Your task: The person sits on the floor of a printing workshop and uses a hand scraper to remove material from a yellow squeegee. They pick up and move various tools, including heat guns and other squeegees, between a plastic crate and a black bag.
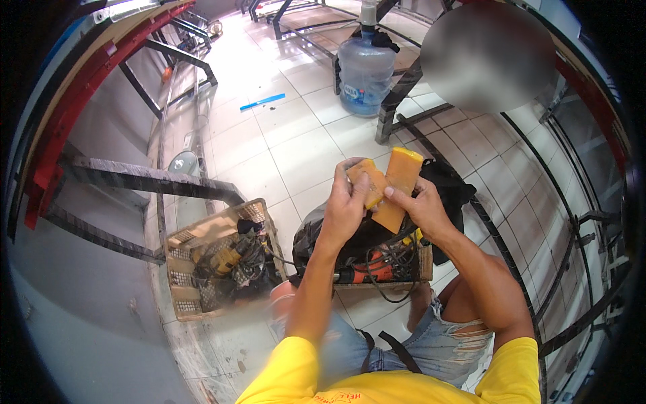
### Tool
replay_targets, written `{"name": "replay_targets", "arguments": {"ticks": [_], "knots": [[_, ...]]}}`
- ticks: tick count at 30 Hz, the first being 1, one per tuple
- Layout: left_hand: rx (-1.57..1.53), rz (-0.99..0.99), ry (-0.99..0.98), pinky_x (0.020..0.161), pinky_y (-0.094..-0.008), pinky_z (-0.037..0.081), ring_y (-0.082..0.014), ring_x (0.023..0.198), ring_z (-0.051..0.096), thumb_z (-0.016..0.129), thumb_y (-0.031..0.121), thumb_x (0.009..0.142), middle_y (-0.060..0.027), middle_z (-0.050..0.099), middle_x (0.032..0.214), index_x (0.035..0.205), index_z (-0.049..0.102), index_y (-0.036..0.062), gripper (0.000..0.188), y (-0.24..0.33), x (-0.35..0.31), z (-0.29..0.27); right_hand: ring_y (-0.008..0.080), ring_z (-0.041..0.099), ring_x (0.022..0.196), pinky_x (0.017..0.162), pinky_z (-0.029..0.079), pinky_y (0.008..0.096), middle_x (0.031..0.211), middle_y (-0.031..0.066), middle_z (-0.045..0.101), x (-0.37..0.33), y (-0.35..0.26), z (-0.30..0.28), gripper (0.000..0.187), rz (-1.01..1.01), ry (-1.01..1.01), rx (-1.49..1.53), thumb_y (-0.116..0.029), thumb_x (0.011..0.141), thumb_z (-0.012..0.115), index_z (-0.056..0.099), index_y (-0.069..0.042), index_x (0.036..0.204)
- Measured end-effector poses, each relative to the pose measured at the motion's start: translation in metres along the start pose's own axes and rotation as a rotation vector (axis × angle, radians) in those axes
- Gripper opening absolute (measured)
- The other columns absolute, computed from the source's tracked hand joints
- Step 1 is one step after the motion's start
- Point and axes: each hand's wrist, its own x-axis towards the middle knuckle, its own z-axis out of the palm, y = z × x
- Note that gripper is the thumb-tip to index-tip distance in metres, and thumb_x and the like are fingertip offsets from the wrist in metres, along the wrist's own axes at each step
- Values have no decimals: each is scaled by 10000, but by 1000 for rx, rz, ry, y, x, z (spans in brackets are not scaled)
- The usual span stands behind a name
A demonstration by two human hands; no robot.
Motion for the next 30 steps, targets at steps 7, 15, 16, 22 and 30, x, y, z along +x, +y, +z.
{"name": "replay_targets", "arguments": {"ticks": [7, 15, 16, 22, 30], "knots": [[922, 455, 119, 989, -453, 388, -362, 1188, 484, 762, 377, 776, -204, 472, 1315, 1392, 343, -14, 841, 9, -6, 7, 134, 650, 861, 781, 510, 278, 969, 90, 691, 2, -3, -4, 335, -36, 82, 109, -221, 857, 710, 649, 25, 1075], [796, 335, -32, 1006, -427, 406, -378, 1200, 495, 771, 325, 777, -229, 501, 1296, 1382, 376, -39, 809, 7, -5, -4, 120, 639, 896, 803, 509, 276, 991, 74, 686, -4, -10, -3, 292, -137, -52, 11, -132, 853, 708, 640, 27, 1089], [785, 327, -32, 1009, -426, 410, -382, 1182, 512, 769, 312, 783, -239, 516, 1275, 1382, 381, -38, 794, 8, -6, -2, 119, 638, 898, 805, 509, 276, 991, 71, 685, -4, -8, -4, 293, -141, -61, 1, -129, 853, 706, 639, 28, 1092], [742, 333, -71, 981, -407, 431, -383, 1126, 565, 741, 281, 822, -274, 558, 1192, 1340, 413, -95, 719, 3, -7, 0, 111, 630, 916, 822, 497, 268, 1009, 56, 678, -4, -6, -7, 314, -123, -128, 26, -119, 859, 686, 628, 30, 1130], [652, 427, -30, 898, -404, 480, -405, 1025, 616, 735, 285, 818, -286, 599, 1095, 1237, 487, -125, 636, -2, -6, 6, 111, 608, 985, 879, 476, 272, 1080, 62, 660, -4, -13, -15, 336, -103, -208, 83, -111, 877, 663, 611, 23, 1181]]}}
